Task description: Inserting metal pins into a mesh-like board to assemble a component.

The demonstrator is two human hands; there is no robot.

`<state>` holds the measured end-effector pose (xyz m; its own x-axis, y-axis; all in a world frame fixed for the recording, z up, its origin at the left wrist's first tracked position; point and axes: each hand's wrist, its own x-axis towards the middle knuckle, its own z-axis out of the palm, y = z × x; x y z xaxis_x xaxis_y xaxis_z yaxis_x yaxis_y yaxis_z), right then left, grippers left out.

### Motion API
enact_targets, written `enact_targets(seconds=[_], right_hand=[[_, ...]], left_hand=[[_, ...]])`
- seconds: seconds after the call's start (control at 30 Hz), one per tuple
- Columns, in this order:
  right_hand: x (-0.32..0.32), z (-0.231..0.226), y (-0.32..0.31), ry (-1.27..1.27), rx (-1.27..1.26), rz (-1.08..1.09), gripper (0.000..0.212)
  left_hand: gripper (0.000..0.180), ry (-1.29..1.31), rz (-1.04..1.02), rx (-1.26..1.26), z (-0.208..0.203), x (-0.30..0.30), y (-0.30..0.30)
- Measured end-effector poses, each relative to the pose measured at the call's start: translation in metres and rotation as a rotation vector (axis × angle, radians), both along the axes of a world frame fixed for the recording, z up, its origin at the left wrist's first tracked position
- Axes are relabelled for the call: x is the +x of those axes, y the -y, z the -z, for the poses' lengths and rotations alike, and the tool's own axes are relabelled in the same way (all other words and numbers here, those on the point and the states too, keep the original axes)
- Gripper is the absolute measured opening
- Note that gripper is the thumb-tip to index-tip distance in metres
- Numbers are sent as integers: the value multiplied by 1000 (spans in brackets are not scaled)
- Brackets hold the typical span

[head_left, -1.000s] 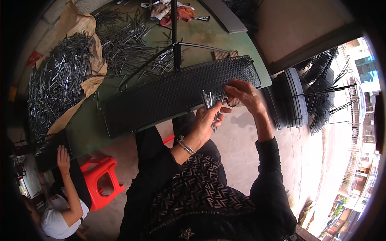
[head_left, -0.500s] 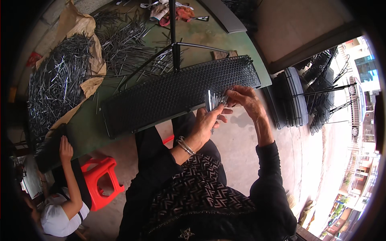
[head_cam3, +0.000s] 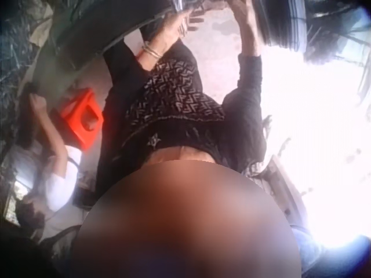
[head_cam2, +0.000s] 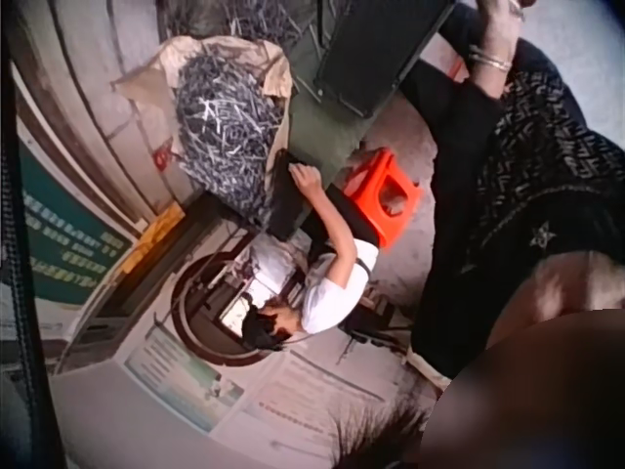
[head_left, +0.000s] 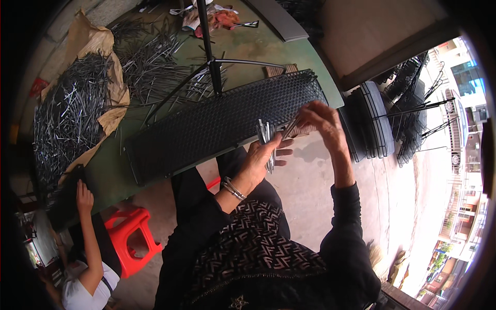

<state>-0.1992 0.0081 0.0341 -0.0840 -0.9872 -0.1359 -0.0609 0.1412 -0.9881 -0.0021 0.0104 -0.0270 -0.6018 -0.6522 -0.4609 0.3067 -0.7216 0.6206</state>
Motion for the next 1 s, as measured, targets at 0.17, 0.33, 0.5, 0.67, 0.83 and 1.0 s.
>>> enact_targets(seconds=[0.17, 0.33, 0.5, 0.67, 0.83, 1.0], right_hand=[[-48, 7, 28, -434, -412, 524, 18], [-66, 23, 56, -549, -468, 636, 17], [-73, 26, 62, -702, -439, 658, 16], [-70, 23, 59, -704, -402, 649, 17], [-78, 28, 59, -705, -405, 632, 18], [-78, 30, 62, -691, -412, 639, 16]], left_hand=[[45, 59, 86, 114, -6, 5, 5], [31, -35, 38, 176, 18, 3, 5], [25, -135, -29, 203, 26, 2, 3], [26, -159, -20, 242, 18, 3, 2], [31, -21, 104, 210, 2, 7, 3], [30, -65, 27, 250, 9, 7, 0]])
